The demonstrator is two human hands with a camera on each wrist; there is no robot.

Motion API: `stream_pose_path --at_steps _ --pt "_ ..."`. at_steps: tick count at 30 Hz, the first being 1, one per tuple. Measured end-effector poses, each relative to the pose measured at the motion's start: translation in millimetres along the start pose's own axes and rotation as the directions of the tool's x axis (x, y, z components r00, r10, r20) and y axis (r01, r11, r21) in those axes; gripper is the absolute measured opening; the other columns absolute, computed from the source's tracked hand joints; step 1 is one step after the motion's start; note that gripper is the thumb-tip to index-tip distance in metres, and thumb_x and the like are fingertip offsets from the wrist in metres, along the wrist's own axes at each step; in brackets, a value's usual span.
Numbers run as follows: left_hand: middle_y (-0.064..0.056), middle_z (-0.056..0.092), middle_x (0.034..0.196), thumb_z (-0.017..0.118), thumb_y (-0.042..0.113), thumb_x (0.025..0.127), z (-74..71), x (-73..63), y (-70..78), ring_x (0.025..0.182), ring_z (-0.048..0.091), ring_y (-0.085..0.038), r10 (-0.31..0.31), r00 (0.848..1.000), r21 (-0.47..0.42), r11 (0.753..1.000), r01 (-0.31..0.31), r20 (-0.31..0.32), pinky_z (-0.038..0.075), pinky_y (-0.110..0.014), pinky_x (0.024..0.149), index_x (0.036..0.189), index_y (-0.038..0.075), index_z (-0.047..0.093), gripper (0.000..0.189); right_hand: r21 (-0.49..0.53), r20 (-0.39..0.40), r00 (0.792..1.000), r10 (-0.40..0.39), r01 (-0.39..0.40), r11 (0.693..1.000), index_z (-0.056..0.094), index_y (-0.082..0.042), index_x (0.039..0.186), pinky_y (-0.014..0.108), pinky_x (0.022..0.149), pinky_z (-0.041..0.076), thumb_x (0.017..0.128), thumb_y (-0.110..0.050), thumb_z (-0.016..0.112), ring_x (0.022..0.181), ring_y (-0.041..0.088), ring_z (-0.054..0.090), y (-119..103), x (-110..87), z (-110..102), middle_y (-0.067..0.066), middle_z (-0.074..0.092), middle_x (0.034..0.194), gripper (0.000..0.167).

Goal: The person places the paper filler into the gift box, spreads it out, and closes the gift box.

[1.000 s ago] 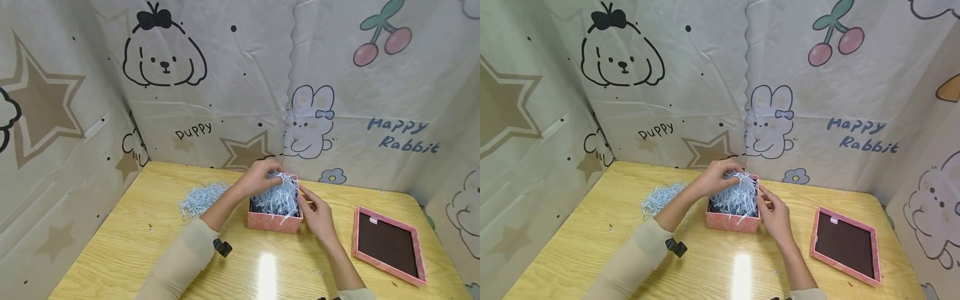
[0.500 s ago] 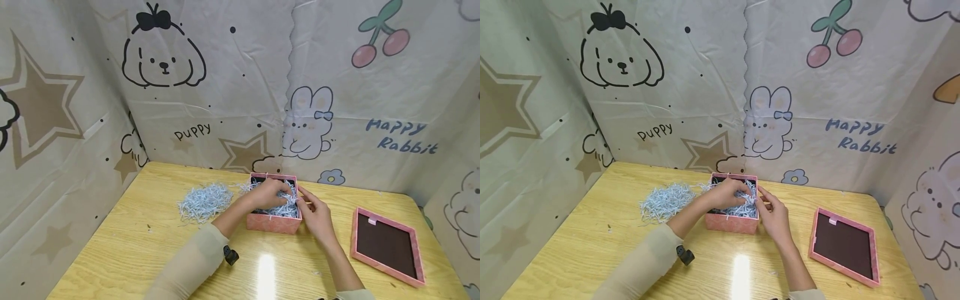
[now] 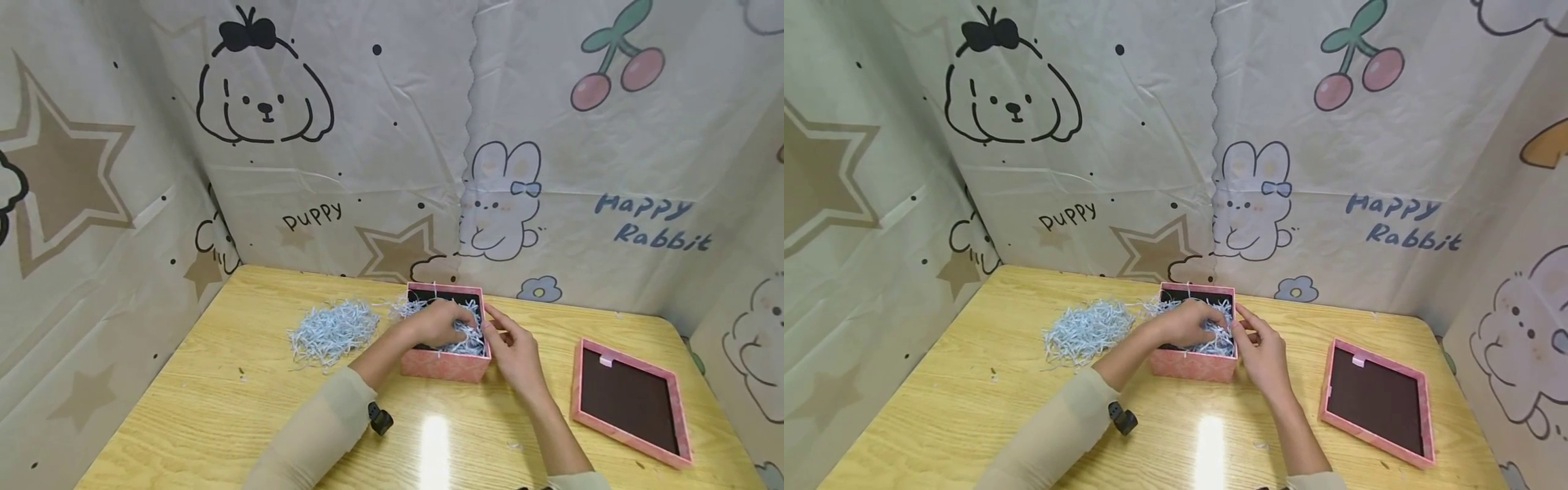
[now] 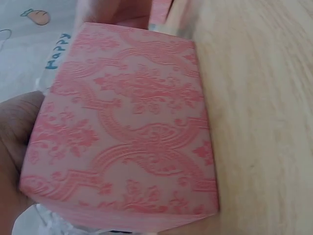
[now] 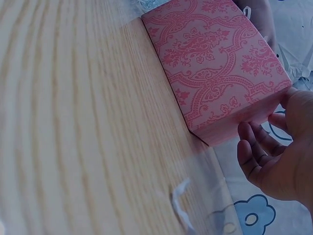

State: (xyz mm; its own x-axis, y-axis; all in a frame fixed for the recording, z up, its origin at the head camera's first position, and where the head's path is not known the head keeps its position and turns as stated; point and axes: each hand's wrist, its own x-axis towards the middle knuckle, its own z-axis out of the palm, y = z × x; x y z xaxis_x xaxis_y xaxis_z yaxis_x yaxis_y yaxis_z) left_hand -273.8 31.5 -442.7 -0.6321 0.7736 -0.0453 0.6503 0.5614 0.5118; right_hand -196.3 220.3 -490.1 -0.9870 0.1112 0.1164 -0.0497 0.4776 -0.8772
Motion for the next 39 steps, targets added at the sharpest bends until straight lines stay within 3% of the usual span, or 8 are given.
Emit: stream_pose_path --at_steps 5,12,17,23,26,30,34,39 --pt "0.003 0.074 0.120 0.072 0.013 0.100 -13.8 -10.7 1.0 0.095 0.060 -0.010 0.033 0.999 -0.096 0.995 -0.036 -0.040 0.049 -0.023 0.085 0.123 0.017 0.077 0.023 -0.004 -0.005 1.000 -0.018 0.018 1.000 0.061 -0.019 0.151 0.021 0.073 0.050 0.109 -0.035 0.060 0.091 0.020 0.063 0.0 -1.7 0.0 0.016 0.071 0.122 0.045" --pt "0.001 0.066 0.143 0.075 0.015 0.100 -42.4 -37.4 -6.1 0.132 0.061 -0.018 0.071 0.993 -0.242 0.966 -0.092 -0.095 0.051 -0.036 0.110 0.136 0.016 0.071 0.037 0.007 -0.006 0.999 -0.034 0.034 0.999 0.061 -0.019 0.151 0.021 0.072 0.051 0.109 -0.036 0.061 0.089 0.017 0.065 -1.0 -3.0 -0.2 0.016 0.072 0.121 0.045" --pt "-0.004 0.063 0.148 0.078 0.018 0.098 -63.3 -63.1 -25.1 0.141 0.055 -0.026 0.075 0.988 -0.313 0.943 -0.115 -0.137 0.045 -0.049 0.116 0.145 0.013 0.065 0.049 0.012 -0.010 0.999 -0.031 0.031 0.999 0.062 -0.021 0.150 0.020 0.069 0.049 0.109 -0.037 0.062 0.086 0.016 0.064 -2.0 -3.9 0.4 0.016 0.072 0.121 0.045" --pt "-0.003 0.061 0.150 0.078 0.020 0.098 -79.1 -102.8 -54.8 0.143 0.052 -0.027 -0.003 0.984 -0.362 0.930 -0.064 -0.180 0.043 -0.050 0.117 0.147 0.017 0.062 0.052 0.007 -0.008 1.000 -0.014 0.014 1.000 0.060 -0.022 0.152 0.021 0.069 0.048 0.109 -0.039 0.060 0.087 0.017 0.062 -1.6 -5.0 0.1 0.015 0.070 0.123 0.046" --pt "0.003 0.058 0.153 0.078 0.026 0.099 -82.0 -125.9 -76.6 0.146 0.048 -0.024 -0.043 0.978 -0.371 0.928 -0.037 -0.204 0.039 -0.053 0.119 0.150 0.021 0.060 0.055 0.005 -0.008 1.000 -0.009 0.009 1.000 0.060 -0.022 0.152 0.021 0.070 0.049 0.109 -0.039 0.060 0.088 0.019 0.062 -0.6 -5.0 0.4 0.015 0.070 0.123 0.046" --pt "0.005 0.052 0.158 0.078 0.028 0.098 -80.5 -154.7 -108.0 0.151 0.042 -0.027 -0.105 0.969 -0.435 0.900 -0.003 -0.224 0.028 -0.060 0.124 0.155 0.023 0.054 0.062 0.001 -0.016 1.000 -0.009 0.009 1.000 0.060 -0.022 0.152 0.021 0.071 0.050 0.109 -0.040 0.060 0.089 0.019 0.063 0.7 -4.8 0.0 0.016 0.070 0.123 0.047" --pt "0.002 0.043 0.165 0.080 0.028 0.097 -73.3 -178.7 -132.4 0.156 0.034 -0.032 -0.171 0.961 -0.473 0.879 0.049 -0.217 0.021 -0.065 0.126 0.159 0.024 0.048 0.070 -0.003 -0.024 1.000 -0.007 0.007 1.000 0.060 -0.020 0.152 0.020 0.073 0.050 0.109 -0.039 0.060 0.090 0.019 0.063 1.8 -4.7 0.0 0.016 0.070 0.123 0.047" --pt "-0.008 0.019 0.175 0.082 0.023 0.095 -59.0 -200.0 -151.8 0.160 0.019 -0.042 -0.211 0.957 -0.487 0.869 0.091 -0.198 0.015 -0.074 0.122 0.166 0.022 0.035 0.085 0.007 -0.010 1.000 0.006 -0.006 1.000 0.059 -0.023 0.153 0.020 0.075 0.050 0.109 -0.041 0.059 0.094 0.022 0.063 -0.3 -2.7 2.3 0.014 0.069 0.125 0.048"
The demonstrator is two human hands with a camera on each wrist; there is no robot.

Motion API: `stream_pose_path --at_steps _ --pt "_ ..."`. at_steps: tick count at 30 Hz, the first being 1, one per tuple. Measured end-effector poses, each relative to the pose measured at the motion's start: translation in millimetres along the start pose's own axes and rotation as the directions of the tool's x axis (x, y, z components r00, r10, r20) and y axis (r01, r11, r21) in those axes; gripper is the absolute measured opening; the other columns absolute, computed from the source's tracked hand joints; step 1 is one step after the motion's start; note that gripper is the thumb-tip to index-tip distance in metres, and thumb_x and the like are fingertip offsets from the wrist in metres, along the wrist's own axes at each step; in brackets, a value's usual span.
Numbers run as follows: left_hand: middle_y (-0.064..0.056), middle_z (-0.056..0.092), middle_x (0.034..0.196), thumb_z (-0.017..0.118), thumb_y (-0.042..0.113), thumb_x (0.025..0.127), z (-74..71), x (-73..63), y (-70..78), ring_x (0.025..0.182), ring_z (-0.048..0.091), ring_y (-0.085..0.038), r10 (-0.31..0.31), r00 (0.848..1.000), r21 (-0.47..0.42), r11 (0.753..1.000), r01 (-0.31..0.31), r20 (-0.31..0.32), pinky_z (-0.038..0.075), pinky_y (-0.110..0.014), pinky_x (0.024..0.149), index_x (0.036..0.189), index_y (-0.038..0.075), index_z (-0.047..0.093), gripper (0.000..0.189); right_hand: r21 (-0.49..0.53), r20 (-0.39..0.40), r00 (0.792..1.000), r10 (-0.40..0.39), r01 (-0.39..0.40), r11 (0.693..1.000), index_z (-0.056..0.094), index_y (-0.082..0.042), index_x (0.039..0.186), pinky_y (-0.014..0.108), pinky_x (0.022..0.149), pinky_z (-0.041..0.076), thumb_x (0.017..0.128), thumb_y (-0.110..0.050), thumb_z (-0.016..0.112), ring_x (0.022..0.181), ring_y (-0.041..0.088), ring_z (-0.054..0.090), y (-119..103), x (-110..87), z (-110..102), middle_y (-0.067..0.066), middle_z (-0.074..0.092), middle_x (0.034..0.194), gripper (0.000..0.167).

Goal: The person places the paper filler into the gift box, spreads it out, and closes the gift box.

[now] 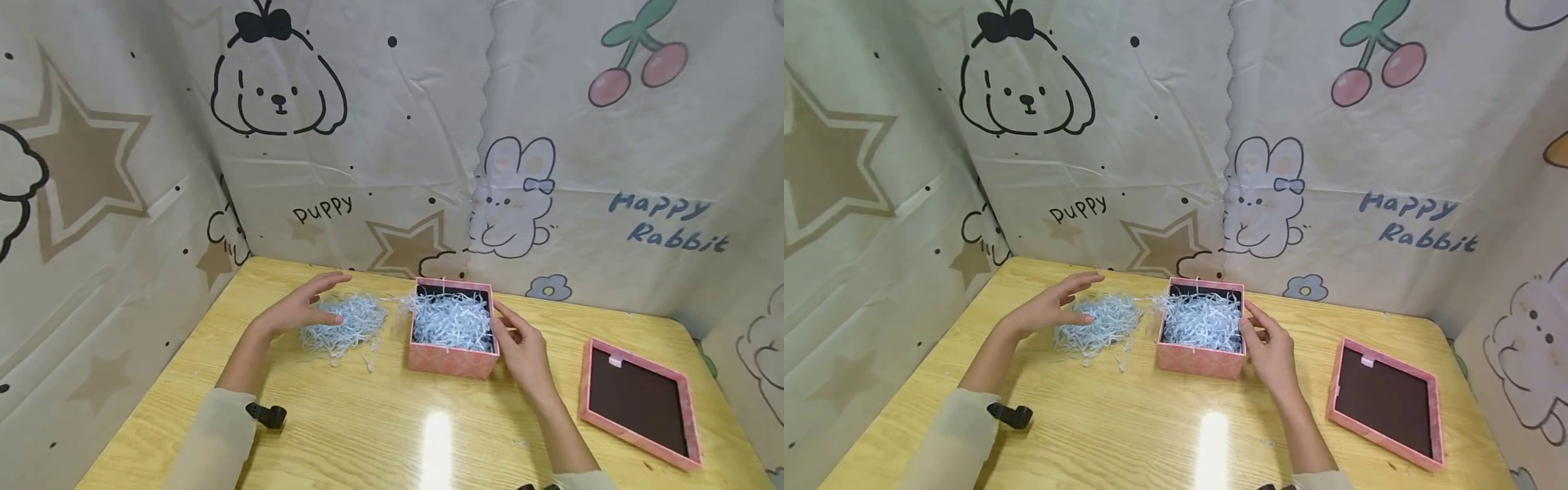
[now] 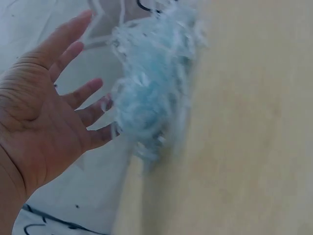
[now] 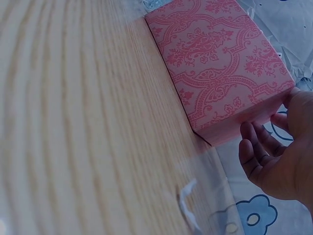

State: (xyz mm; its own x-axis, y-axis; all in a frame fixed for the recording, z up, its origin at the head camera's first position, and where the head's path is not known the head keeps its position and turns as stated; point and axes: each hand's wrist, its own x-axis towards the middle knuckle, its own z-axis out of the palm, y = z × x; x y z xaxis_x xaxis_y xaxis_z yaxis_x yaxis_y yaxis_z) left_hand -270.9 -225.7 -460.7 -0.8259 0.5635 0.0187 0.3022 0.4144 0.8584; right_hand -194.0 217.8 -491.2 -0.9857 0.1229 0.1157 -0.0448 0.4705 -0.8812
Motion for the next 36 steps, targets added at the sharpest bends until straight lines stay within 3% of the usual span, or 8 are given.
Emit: stream_pose_path --at_steps 5,9,16,21,25,29,32,36 --pt "-0.013 -0.003 0.177 0.084 0.023 0.093 10.9 -0.2 -16.7 0.161 0.002 -0.045 -0.014 1.000 0.052 0.999 0.014 -0.004 0.015 -0.078 0.119 0.170 0.023 0.025 0.097 0.000 -0.002 1.000 0.007 -0.007 1.000 0.058 -0.024 0.154 0.020 0.076 0.049 0.109 -0.043 0.058 0.096 0.023 0.061 -1.7 0.8 -0.9 0.014 0.068 0.126 0.048" --pt "-0.013 -0.010 0.177 0.087 0.026 0.090 25.8 7.8 -20.1 0.161 -0.005 -0.044 -0.027 0.999 0.110 0.994 0.023 0.033 0.019 -0.077 0.119 0.170 0.028 0.020 0.105 0.005 -0.001 1.000 0.026 -0.026 1.000 0.058 -0.024 0.154 0.020 0.076 0.049 0.109 -0.042 0.058 0.096 0.023 0.062 0.3 -2.1 -2.6 0.014 0.068 0.126 0.048" --pt "-0.020 -0.006 0.176 0.092 0.027 0.085 45.5 19.2 -14.1 0.160 0.002 -0.049 -0.046 0.994 0.147 0.989 0.031 0.099 0.021 -0.077 0.119 0.170 0.021 0.023 0.110 0.014 0.012 1.000 0.025 -0.025 1.000 0.057 -0.026 0.154 0.020 0.078 0.050 0.109 -0.045 0.057 0.100 0.024 0.062 1.4 -3.6 -1.3 0.013 0.068 0.127 0.049" --pt "-0.024 0.010 0.174 0.091 0.025 0.086 49.2 20.9 -10.5 0.158 0.014 -0.050 -0.030 0.993 0.243 0.970 0.002 0.111 0.017 -0.078 0.119 0.168 0.017 0.031 0.101 0.018 0.014 0.999 0.031 -0.031 0.999 0.057 -0.027 0.154 0.020 0.080 0.049 0.109 -0.046 0.057 0.102 0.025 0.060 -1.1 -2.2 -0.4 0.013 0.067 0.129 0.049" --pt "-0.021 0.040 0.164 0.087 0.017 0.090 48.4 18.9 -10.5 0.151 0.037 -0.045 -0.032 0.998 0.290 0.957 0.015 0.053 0.035 -0.067 0.118 0.159 0.013 0.048 0.080 0.009 0.020 0.999 0.037 -0.037 0.999 0.056 -0.028 0.155 0.021 0.081 0.049 0.109 -0.046 0.057 0.102 0.025 0.060 -3.4 -1.4 -0.4 0.013 0.066 0.130 0.050" --pt "-0.017 0.066 0.138 0.084 0.008 0.090 46.2 17.0 -12.8 0.127 0.061 -0.039 -0.035 0.996 0.284 0.957 0.056 -0.079 0.052 -0.055 0.105 0.136 0.005 0.067 0.049 0.008 0.018 0.999 0.031 -0.031 0.999 0.056 -0.026 0.155 0.021 0.080 0.049 0.109 -0.044 0.057 0.101 0.025 0.060 -4.3 -0.9 -0.5 0.014 0.067 0.129 0.049" --pt "-0.016 0.073 0.124 0.083 0.005 0.090 43.4 16.4 -13.6 0.117 0.067 -0.036 -0.044 0.986 0.276 0.957 0.088 -0.161 0.054 -0.053 0.103 0.121 0.003 0.073 0.033 0.010 0.013 1.000 0.020 -0.020 1.000 0.057 -0.025 0.154 0.020 0.078 0.049 0.109 -0.042 0.058 0.099 0.024 0.061 -3.9 -1.0 -0.4 0.015 0.067 0.127 0.048" --pt "-0.013 0.074 0.121 0.080 0.003 0.091 38.1 14.6 -9.7 0.113 0.068 -0.033 -0.055 0.977 0.262 0.959 0.109 -0.204 0.055 -0.052 0.100 0.115 0.006 0.074 0.024 0.016 0.007 1.000 0.010 -0.010 1.000 0.058 -0.024 0.154 0.020 0.076 0.049 0.109 -0.040 0.059 0.096 0.023 0.062 -2.4 -1.0 0.1 0.015 0.068 0.125 0.047"
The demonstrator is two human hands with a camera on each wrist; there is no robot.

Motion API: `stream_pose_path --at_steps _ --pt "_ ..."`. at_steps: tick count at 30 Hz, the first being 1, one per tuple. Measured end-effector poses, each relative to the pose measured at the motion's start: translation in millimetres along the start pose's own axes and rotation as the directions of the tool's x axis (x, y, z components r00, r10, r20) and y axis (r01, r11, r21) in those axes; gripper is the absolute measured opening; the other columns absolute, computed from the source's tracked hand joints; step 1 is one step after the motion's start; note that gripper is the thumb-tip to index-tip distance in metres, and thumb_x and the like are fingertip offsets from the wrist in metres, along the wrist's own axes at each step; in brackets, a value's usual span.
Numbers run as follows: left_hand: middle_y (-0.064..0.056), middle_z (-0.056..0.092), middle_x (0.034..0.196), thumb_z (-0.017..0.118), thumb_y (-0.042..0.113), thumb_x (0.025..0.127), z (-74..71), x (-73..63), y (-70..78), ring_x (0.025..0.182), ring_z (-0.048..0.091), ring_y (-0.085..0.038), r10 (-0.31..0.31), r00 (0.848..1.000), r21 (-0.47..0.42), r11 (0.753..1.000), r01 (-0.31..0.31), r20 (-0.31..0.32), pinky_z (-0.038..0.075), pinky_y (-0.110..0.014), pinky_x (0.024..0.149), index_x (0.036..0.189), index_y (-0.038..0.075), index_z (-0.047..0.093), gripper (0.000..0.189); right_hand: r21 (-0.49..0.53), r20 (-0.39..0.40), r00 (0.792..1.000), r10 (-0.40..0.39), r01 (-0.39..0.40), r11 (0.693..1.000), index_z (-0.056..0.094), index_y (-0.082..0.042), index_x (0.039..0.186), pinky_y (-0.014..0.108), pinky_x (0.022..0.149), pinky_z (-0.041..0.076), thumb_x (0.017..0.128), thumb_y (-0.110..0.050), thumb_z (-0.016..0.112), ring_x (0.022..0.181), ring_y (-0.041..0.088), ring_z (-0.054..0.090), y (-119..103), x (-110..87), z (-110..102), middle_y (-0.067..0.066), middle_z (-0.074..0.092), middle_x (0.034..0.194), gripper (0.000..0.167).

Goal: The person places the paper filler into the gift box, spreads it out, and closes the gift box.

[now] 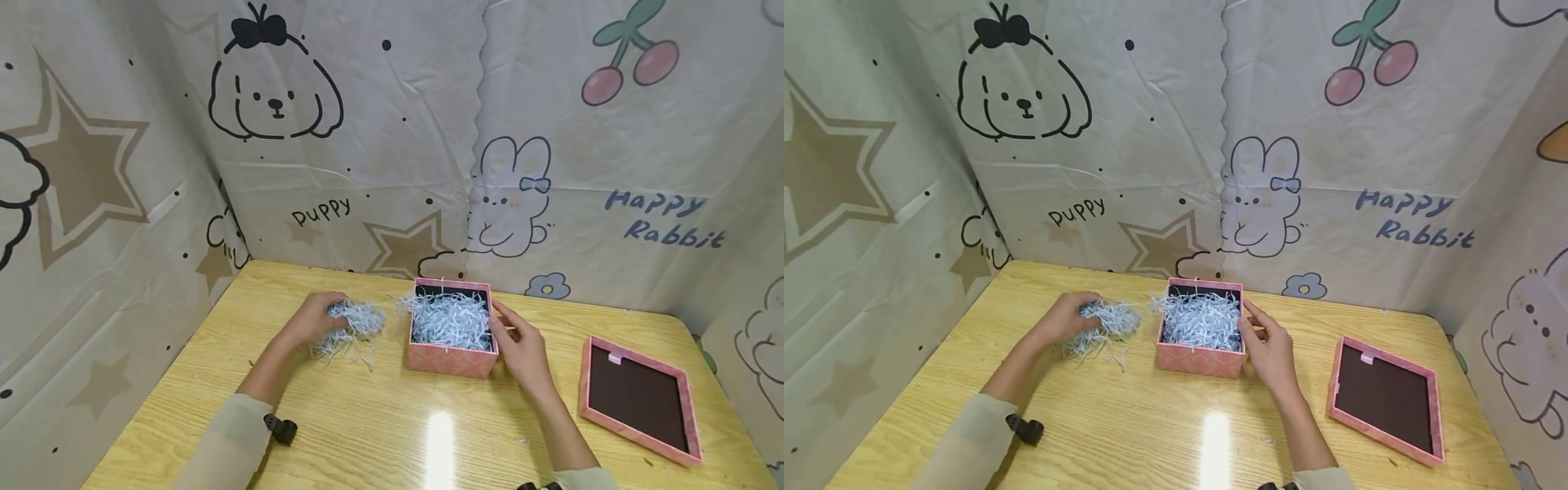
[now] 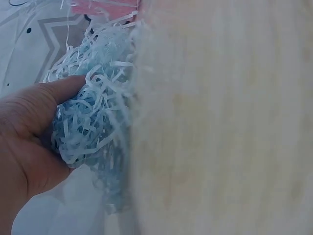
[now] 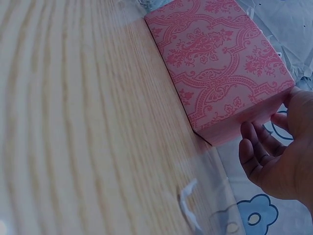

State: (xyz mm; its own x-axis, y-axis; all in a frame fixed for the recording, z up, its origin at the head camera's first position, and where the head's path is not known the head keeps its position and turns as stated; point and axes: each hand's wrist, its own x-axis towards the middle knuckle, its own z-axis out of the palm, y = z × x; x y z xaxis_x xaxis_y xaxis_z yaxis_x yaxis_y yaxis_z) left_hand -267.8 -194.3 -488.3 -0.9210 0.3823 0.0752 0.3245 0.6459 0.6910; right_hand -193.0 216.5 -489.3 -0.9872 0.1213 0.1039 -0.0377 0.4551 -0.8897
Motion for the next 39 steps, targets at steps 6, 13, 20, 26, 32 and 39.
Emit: stream_pose_path --at_steps 6,13,20,26,32,39 --pt "-0.008 0.074 0.113 0.080 0.003 0.092 -11.1 -1.0 12.0 0.101 0.069 -0.025 0.042 0.999 0.011 0.999 -0.042 -0.002 0.058 -0.046 0.090 0.114 0.008 0.075 0.024 0.018 -0.011 1.000 -0.004 0.004 1.000 0.060 -0.023 0.152 0.018 0.074 0.049 0.109 -0.039 0.060 0.094 0.022 0.061 -2.1 0.0 0.4 0.015 0.068 0.125 0.046" --pt "-0.003 0.075 0.108 0.082 0.005 0.090 -19.3 3.7 37.9 0.094 0.069 -0.017 0.123 0.992 0.013 0.992 -0.122 -0.009 0.058 -0.039 0.086 0.117 0.009 0.075 0.028 0.014 -0.006 1.000 0.005 -0.005 1.000 0.059 -0.023 0.153 0.017 0.076 0.048 0.108 -0.042 0.060 0.097 0.024 0.061 -4.1 -0.1 -1.0 0.015 0.068 0.128 0.048" --pt "-0.002 0.074 0.103 0.084 0.007 0.090 -24.0 12.8 68.2 0.092 0.067 -0.016 0.185 0.983 -0.019 0.983 -0.185 -0.019 0.058 -0.038 0.084 0.115 0.007 0.076 0.026 0.000 0.000 1.000 0.000 0.000 1.000 0.058 -0.022 0.153 0.019 0.075 0.048 0.109 -0.041 0.059 0.095 0.024 0.061 -2.6 -0.5 -0.6 0.016 0.068 0.126 0.048" --pt "-0.002 0.073 0.102 0.083 0.005 0.090 -25.3 27.8 96.6 0.093 0.066 -0.018 0.287 0.958 -0.001 0.958 -0.287 0.004 0.057 -0.040 0.087 0.113 0.008 0.076 0.024 -0.006 -0.004 1.000 -0.007 0.007 1.000 0.058 -0.022 0.153 0.020 0.073 0.049 0.109 -0.041 0.059 0.093 0.022 0.061 0.8 0.3 0.3 0.016 0.068 0.125 0.048" --pt "-0.002 0.076 0.105 0.083 0.006 0.090 -22.2 44.8 126.3 0.103 0.070 -0.020 0.368 0.930 0.011 0.930 -0.368 0.019 0.055 -0.039 0.100 0.113 0.009 0.076 0.024 -0.008 0.008 1.000 0.003 -0.003 1.000 0.057 -0.023 0.154 0.021 0.073 0.049 0.109 -0.043 0.058 0.094 0.024 0.061 2.2 0.6 -0.2 0.015 0.067 0.125 0.049" --pt "-0.003 0.074 0.109 0.083 0.006 0.092 -10.8 63.0 158.6 0.106 0.069 -0.019 0.438 0.898 -0.019 0.899 -0.437 0.039 0.053 -0.033 0.103 0.114 0.008 0.075 0.024 -0.008 0.009 1.000 0.002 -0.002 1.000 0.057 -0.023 0.154 0.021 0.074 0.050 0.109 -0.041 0.058 0.094 0.022 0.061 1.3 1.4 0.1 0.016 0.068 0.126 0.048"
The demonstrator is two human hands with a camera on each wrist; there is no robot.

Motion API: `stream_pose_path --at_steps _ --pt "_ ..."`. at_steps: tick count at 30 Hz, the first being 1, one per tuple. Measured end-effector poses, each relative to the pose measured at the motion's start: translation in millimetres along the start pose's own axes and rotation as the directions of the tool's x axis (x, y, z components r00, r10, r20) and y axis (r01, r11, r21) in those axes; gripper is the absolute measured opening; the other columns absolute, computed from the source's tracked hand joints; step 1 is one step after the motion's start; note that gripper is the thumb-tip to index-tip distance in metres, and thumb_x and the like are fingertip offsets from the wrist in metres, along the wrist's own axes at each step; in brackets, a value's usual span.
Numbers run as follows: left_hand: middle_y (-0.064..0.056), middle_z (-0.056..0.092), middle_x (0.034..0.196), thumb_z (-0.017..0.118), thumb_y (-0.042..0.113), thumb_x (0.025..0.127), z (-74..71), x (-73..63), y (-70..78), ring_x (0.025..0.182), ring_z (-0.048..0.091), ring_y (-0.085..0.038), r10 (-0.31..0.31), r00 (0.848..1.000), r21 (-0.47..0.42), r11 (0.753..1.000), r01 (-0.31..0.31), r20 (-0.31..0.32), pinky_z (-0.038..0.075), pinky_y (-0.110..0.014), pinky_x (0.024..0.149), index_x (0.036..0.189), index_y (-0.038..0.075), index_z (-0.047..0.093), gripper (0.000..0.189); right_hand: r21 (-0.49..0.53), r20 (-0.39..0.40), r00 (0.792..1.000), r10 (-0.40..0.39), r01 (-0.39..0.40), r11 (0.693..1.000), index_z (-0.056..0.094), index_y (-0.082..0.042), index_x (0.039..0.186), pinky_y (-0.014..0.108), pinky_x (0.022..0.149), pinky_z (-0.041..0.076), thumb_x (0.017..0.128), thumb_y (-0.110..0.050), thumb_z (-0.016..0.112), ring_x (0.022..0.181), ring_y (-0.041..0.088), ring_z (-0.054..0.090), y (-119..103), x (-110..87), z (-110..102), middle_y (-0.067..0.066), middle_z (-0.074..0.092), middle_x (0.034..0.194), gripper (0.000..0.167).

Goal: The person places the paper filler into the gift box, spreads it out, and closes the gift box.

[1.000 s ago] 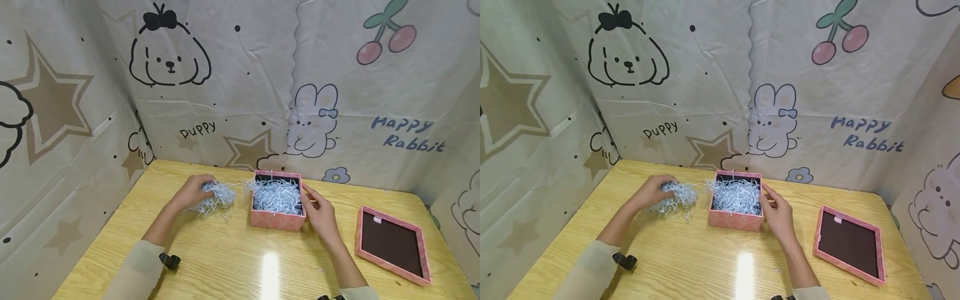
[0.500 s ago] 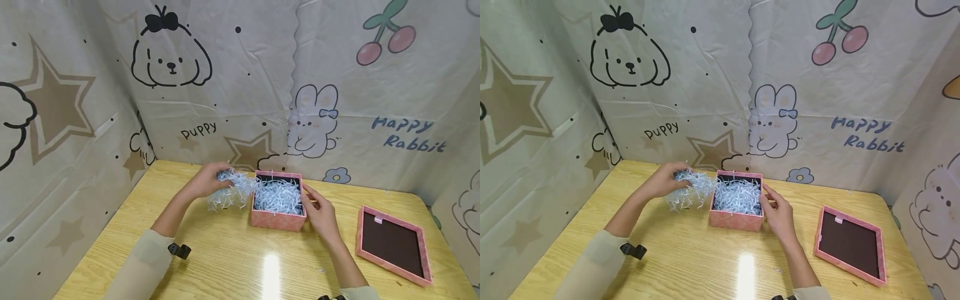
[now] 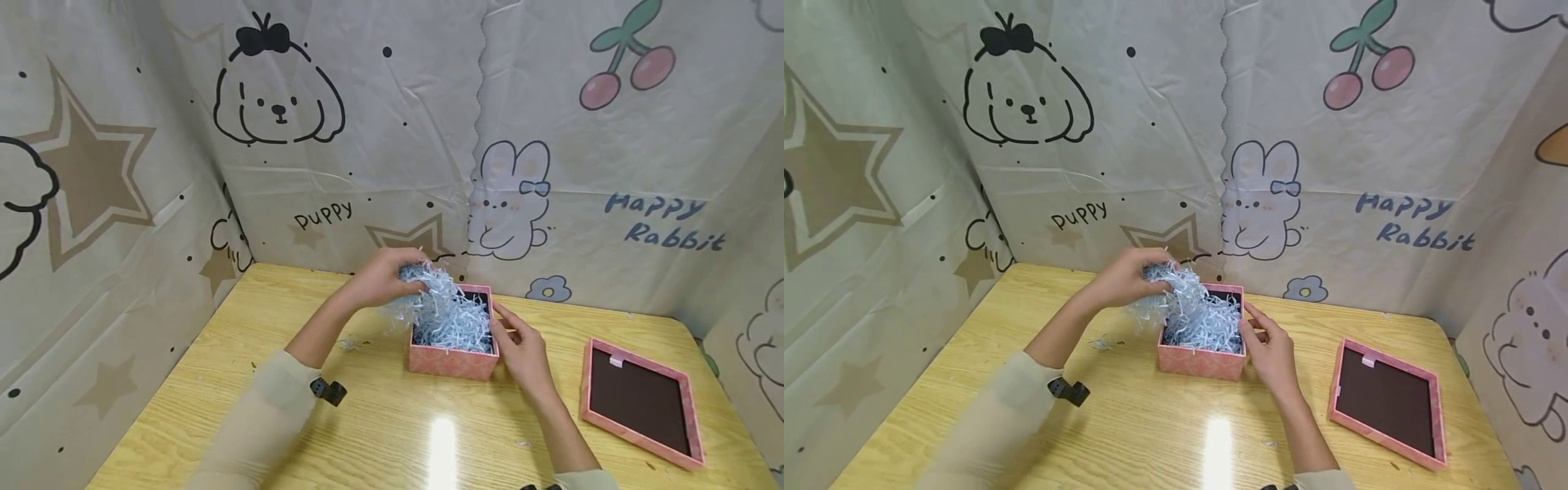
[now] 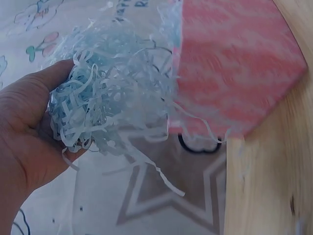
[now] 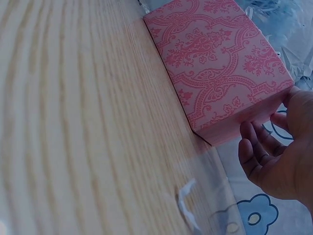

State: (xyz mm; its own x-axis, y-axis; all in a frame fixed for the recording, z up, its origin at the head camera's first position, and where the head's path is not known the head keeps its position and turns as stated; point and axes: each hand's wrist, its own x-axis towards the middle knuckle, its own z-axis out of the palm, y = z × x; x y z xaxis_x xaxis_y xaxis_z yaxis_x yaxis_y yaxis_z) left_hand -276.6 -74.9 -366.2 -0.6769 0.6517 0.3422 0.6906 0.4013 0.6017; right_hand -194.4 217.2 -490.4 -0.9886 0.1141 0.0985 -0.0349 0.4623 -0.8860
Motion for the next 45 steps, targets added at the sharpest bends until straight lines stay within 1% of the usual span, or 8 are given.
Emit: stream_pose_path --at_steps 4,8,17,24,30,35,39,45 --pt "-0.002 0.074 0.114 0.081 0.007 0.093 7.6 13.5 10.6 0.113 0.068 -0.019 -0.010 1.000 -0.008 1.000 0.011 0.022 0.054 -0.030 0.098 0.117 0.010 0.074 0.025 0.007 -0.007 1.000 -0.015 0.015 1.000 0.060 -0.022 0.152 0.021 0.072 0.049 0.109 -0.038 0.060 0.090 0.018 0.062 0.5 0.0 1.6 0.016 0.070 0.123 0.046" --pt "0.000 0.074 0.122 0.081 0.008 0.093 13.2 26.1 20.8 0.135 0.060 -0.022 -0.026 0.999 -0.005 1.000 0.027 0.032 0.046 -0.030 0.113 0.121 0.012 0.075 0.028 0.015 -0.015 0.999 -0.033 0.033 0.999 0.062 -0.018 0.150 0.019 0.074 0.050 0.109 -0.036 0.061 0.092 0.016 0.063 0.1 -0.1 3.2 0.016 0.071 0.122 0.045" --pt "-0.003 0.072 0.119 0.079 0.006 0.095 27.2 45.7 37.4 0.107 0.064 -0.014 -0.008 0.999 -0.088 0.996 0.011 0.034 0.052 -0.023 0.093 0.123 0.009 0.073 0.029 0.021 -0.043 0.997 -0.057 0.058 0.998 0.063 -0.007 0.146 0.018 0.074 0.050 0.108 -0.025 0.062 0.088 0.014 0.066 -1.4 2.2 4.9 0.022 0.072 0.121 0.043" --pt "-0.002 0.073 0.118 0.081 0.008 0.094 46.1 39.7 22.1 0.107 0.064 -0.014 -0.037 0.997 -0.069 0.997 0.042 0.068 0.052 -0.024 0.093 0.122 0.010 0.072 0.030 0.017 -0.053 0.997 -0.054 0.055 0.998 0.074 -0.007 0.127 0.021 0.065 0.050 0.105 -0.018 0.063 0.077 0.008 0.063 -1.5 2.3 6.3 0.019 0.073 0.111 0.027" --pt "-0.002 0.071 0.111 0.083 0.013 0.093 60.2 27.7 0.6 0.102 0.062 -0.015 -0.085 0.993 -0.037 0.995 0.088 0.086 0.051 -0.027 0.090 0.117 0.010 0.072 0.027 0.012 -0.030 0.998 -0.055 0.055 0.998 0.064 -0.011 0.147 0.016 0.077 0.051 0.107 -0.018 0.061 0.091 0.017 0.065 -4.9 5.3 4.1 0.019 0.072 0.122 0.040" --pt "0.000 0.070 0.109 0.084 0.015 0.093 76.9 22.1 -10.8 0.100 0.061 -0.014 -0.134 0.982 -0.010 0.991 0.136 0.131 0.052 -0.027 0.091 0.115 0.012 0.072 0.025 0.011 -0.021 0.999 -0.031 0.031 0.999 0.062 -0.012 0.149 0.016 0.077 0.050 0.107 -0.015 0.059 0.098 0.023 0.064 -4.3 4.3 2.7 0.020 0.070 0.122 0.043" --pt "-0.002 0.072 0.118 0.083 0.017 0.093 89.7 22.9 -10.3 0.107 0.064 -0.015 -0.137 0.973 0.056 0.990 0.129 0.188 0.053 -0.029 0.096 0.119 0.010 0.072 0.029 0.010 -0.014 1.000 -0.025 0.025 1.000 0.061 -0.015 0.150 0.019 0.073 0.050 0.105 -0.012 0.058 0.092 0.021 0.063 -1.1 2.6 1.7 0.020 0.069 0.120 0.045" --pt "-0.007 0.064 0.147 0.082 0.021 0.095 102.1 28.4 -3.4 0.136 0.058 -0.020 -0.194 0.941 0.176 0.973 0.149 0.276 0.044 -0.032 0.116 0.144 0.005 0.064 0.055 0.016 -0.004 1.000 -0.014 0.014 1.000 0.060 -0.020 0.152 0.018 0.074 0.050 0.108 -0.018 0.057 0.093 0.021 0.062 0.3 1.1 -0.9 0.018 0.068 0.124 0.044"
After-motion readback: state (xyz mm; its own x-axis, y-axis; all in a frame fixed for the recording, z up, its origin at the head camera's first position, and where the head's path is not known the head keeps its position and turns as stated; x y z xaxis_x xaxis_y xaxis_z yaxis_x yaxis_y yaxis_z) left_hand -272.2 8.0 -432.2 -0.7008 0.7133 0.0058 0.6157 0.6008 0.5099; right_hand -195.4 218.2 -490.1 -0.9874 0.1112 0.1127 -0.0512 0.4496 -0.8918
